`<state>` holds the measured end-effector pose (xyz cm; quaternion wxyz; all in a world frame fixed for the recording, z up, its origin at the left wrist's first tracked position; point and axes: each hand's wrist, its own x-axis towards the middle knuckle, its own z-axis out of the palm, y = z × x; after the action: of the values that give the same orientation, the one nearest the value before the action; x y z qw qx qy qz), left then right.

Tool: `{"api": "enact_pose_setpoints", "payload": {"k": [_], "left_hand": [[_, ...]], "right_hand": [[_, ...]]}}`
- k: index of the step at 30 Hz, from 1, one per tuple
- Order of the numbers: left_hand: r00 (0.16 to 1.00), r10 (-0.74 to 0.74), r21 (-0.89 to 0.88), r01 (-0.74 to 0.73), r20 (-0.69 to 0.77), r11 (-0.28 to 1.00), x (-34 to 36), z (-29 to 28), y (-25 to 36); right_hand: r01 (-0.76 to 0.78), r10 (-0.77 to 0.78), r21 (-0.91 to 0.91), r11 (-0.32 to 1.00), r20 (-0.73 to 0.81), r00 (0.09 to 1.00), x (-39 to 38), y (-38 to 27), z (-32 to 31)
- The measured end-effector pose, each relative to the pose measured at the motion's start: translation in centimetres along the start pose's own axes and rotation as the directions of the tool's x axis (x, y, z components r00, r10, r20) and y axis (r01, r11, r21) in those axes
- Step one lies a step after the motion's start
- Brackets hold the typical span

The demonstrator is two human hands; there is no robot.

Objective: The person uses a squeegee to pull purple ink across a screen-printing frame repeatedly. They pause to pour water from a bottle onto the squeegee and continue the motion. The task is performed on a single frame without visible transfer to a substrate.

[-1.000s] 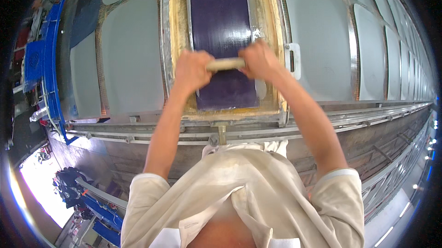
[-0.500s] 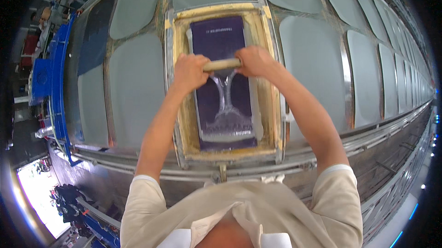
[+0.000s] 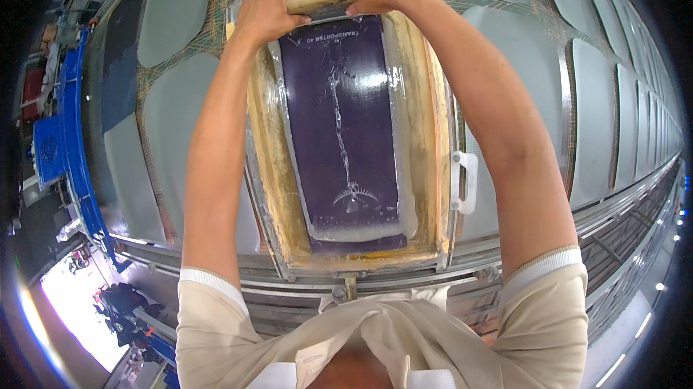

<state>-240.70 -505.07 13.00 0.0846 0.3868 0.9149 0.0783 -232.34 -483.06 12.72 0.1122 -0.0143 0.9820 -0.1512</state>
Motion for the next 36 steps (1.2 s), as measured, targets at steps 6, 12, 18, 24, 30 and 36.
{"api": "enact_pose_setpoints", "payload": {"k": [6,12,18,24,30,36], "left_hand": [[0.998,0.062,-0.012,-0.061,0.015,0.998,-9.2,1.7,3.4],[0.992,0.105,-0.131,-0.112,-0.065,0.985,-26.3,5.2,9.5],[0.992,0.071,-0.098,-0.081,-0.105,0.992,-39.5,8.1,14.5],[0.998,0.054,0.039,-0.053,-0.027,0.998,-40.1,6.9,14.9],[0.992,0.071,0.009,-0.07,-0.109,0.997,-41.0,9.0,14.7],[0.995,0.026,-0.099,-0.035,-0.096,0.994,-42.4,7.7,14.3]], "right_hand": [[0.055,-0.054,0.026,0.998,-0.038,0.998,-8.2,-2.7,4.2],[-0.015,0.011,0.032,0.999,0.121,0.993,-24.1,-11.1,8.3],[0.053,-0.075,0.204,0.978,0.105,0.992,-36.4,-15.4,11.7],[-0.34,0.483,0.386,0.858,-0.377,0.79,-33.1,-5.7,11.9],[-0.373,0.586,0.469,0.801,-0.489,0.646,-30.8,2.6,17.9],[-0.324,0.597,0.517,0.792,-0.543,0.591,-31.9,0.3,13.0]]}}
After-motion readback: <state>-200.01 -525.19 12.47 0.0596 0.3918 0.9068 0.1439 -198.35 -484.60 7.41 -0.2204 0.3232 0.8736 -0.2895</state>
